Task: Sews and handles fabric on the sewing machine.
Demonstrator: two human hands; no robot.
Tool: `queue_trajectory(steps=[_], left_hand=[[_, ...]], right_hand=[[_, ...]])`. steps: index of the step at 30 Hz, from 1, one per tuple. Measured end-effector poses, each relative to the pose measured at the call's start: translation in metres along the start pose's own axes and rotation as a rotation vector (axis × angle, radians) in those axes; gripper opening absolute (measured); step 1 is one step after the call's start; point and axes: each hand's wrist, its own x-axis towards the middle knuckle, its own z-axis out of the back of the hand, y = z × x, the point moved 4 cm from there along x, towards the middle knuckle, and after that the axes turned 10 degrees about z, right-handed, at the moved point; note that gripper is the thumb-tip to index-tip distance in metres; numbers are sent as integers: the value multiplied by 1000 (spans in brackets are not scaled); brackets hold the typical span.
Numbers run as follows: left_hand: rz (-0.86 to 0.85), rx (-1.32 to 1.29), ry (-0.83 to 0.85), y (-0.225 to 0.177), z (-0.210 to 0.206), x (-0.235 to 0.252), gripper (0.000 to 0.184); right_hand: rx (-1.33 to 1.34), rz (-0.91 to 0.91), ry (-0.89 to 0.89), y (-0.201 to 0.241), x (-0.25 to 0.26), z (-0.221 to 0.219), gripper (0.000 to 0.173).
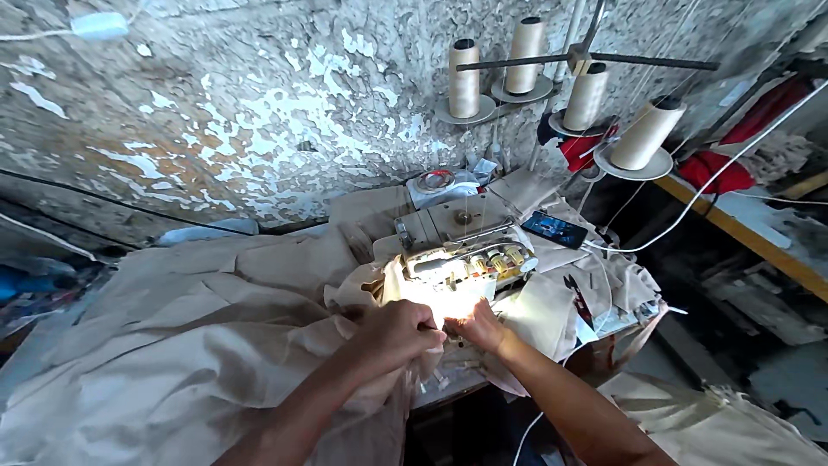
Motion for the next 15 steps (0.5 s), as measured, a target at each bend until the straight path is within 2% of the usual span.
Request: queue_trajectory(steps=[3,6,11,15], left_hand=[[-69,96,18,-5,-30,-6,29],[-119,90,-37,-4,-46,-4,28],[-73,-1,-46,-3,-19,-3,25],[-62,-41,-72,-4,-12,-2,24]], right_hand=[[3,-2,37,6,-8,6,12],[-30,3,-4,9,-11,6,13],[21,-50,77,6,1,6,11],[-30,-101,-29,9,1,-4,17]])
